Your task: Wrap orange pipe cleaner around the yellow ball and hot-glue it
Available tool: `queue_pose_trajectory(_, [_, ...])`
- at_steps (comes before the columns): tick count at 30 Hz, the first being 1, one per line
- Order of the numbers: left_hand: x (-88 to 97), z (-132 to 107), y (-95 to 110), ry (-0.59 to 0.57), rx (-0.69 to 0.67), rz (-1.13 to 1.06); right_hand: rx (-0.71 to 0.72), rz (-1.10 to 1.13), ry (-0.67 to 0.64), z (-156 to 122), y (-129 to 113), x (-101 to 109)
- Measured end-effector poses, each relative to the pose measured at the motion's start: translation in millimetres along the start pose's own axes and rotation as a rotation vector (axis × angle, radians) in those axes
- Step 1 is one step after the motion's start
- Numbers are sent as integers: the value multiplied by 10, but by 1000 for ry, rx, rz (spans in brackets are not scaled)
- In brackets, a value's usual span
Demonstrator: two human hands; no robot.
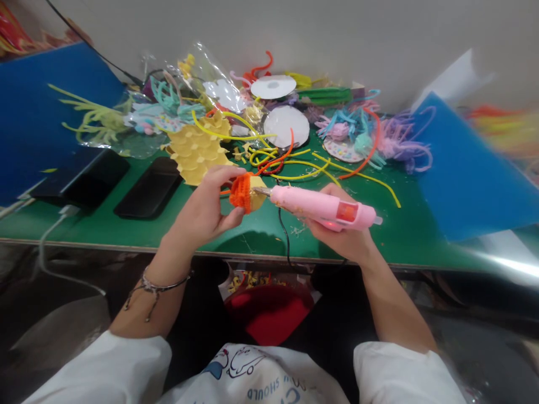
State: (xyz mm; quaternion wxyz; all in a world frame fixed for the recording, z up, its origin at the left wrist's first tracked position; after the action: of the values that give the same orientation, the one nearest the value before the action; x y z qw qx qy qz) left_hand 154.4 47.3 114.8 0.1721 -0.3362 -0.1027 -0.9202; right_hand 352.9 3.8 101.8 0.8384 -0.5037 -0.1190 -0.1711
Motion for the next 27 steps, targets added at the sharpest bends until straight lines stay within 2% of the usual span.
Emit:
queue_pose_trajectory(14, [-29, 15, -7, -33, 32, 26, -26, 21, 17, -34, 124, 51])
queue_pose_trajectory(18, [-24, 20, 7, -22, 18, 40, -37, 6, -11, -9, 91, 27])
queue_pose_trajectory(27, [4, 21, 19, 24, 7, 21, 32, -26, -23, 6, 3, 11])
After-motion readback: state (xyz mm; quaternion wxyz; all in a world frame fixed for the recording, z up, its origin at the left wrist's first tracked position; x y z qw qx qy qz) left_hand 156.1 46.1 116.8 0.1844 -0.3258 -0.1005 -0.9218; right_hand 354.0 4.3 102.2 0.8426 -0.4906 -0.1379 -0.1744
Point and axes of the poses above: each hand's wrist, its own z-axis towards the middle knuckle, its own x-axis out of the back of the hand, y = z × x, the point moved 8 cm from there along z, towards the middle knuckle, and after that the axes turned 10 degrees about z, right-handed, at the moved point
